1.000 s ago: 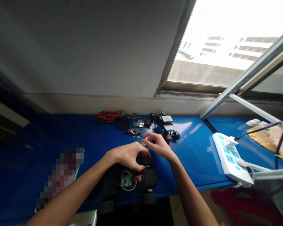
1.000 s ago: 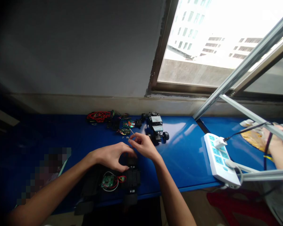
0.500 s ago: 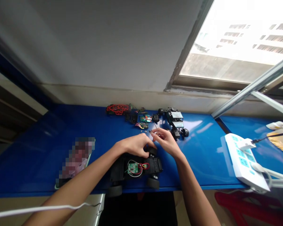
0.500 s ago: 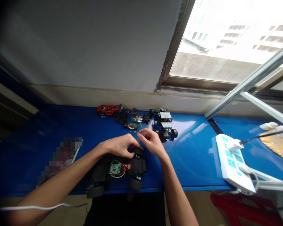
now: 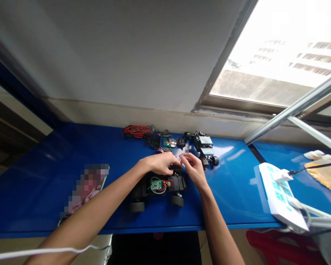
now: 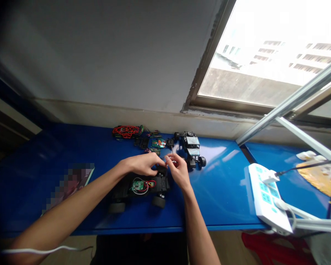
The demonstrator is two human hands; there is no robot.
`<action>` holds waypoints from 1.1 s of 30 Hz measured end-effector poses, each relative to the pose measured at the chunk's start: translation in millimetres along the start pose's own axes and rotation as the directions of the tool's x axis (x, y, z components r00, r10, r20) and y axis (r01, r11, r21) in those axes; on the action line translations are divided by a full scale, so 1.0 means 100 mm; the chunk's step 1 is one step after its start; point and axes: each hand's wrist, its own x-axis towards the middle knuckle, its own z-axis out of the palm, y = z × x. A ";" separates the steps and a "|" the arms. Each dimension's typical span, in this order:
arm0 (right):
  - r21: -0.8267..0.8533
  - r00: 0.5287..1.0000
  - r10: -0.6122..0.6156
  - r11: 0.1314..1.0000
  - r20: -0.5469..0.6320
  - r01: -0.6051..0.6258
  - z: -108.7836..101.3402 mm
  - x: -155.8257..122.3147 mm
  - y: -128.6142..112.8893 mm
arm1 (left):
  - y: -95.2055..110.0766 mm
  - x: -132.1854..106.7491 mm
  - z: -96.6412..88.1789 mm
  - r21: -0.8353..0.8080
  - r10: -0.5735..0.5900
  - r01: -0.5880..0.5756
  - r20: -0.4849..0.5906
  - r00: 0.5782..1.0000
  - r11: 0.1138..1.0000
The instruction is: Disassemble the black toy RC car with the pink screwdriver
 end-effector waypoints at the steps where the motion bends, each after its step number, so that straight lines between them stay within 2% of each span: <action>1: -0.001 1.000 0.000 1.000 -0.014 0.000 0.00 0.00 0.01 | -0.01 0.02 -0.01 0.007 -0.002 0.002 0.000 1.000 1.000; 5: -0.006 0.999 0.000 1.000 -0.055 -0.001 -0.02 -0.02 0.05 | -0.02 0.01 -0.02 0.015 -0.030 0.030 -0.024 0.999 0.999; 8: -0.011 0.998 0.001 1.000 -0.068 -0.002 -0.03 -0.03 0.05 | 0.04 -0.14 0.00 0.009 -0.076 0.077 -0.085 0.993 0.997; 12: -0.017 0.998 -0.010 1.000 -0.066 0.009 -0.03 -0.04 0.05 | 0.24 -0.49 0.03 0.033 -0.238 0.255 -0.255 0.937 0.966; 17: -0.019 0.999 -0.018 1.000 -0.044 0.017 0.00 -0.04 0.07 | 0.48 -0.80 0.08 0.128 -0.290 0.316 -0.191 0.938 0.940; 23: 0.004 0.999 -0.019 1.000 -0.043 0.019 -0.01 -0.07 0.10 | 0.49 -0.82 0.26 0.288 -0.342 0.382 -0.181 0.922 0.878; 28: 0.063 0.998 -0.019 0.998 -0.067 0.023 -0.12 -0.09 0.12 | 0.44 -0.82 0.32 0.239 -0.367 0.396 -0.158 0.917 0.886; 33: 0.093 0.998 -0.067 0.993 -0.010 0.068 -0.17 -0.11 0.06 | 0.44 -0.85 0.19 0.182 -0.363 0.379 -0.115 0.925 0.907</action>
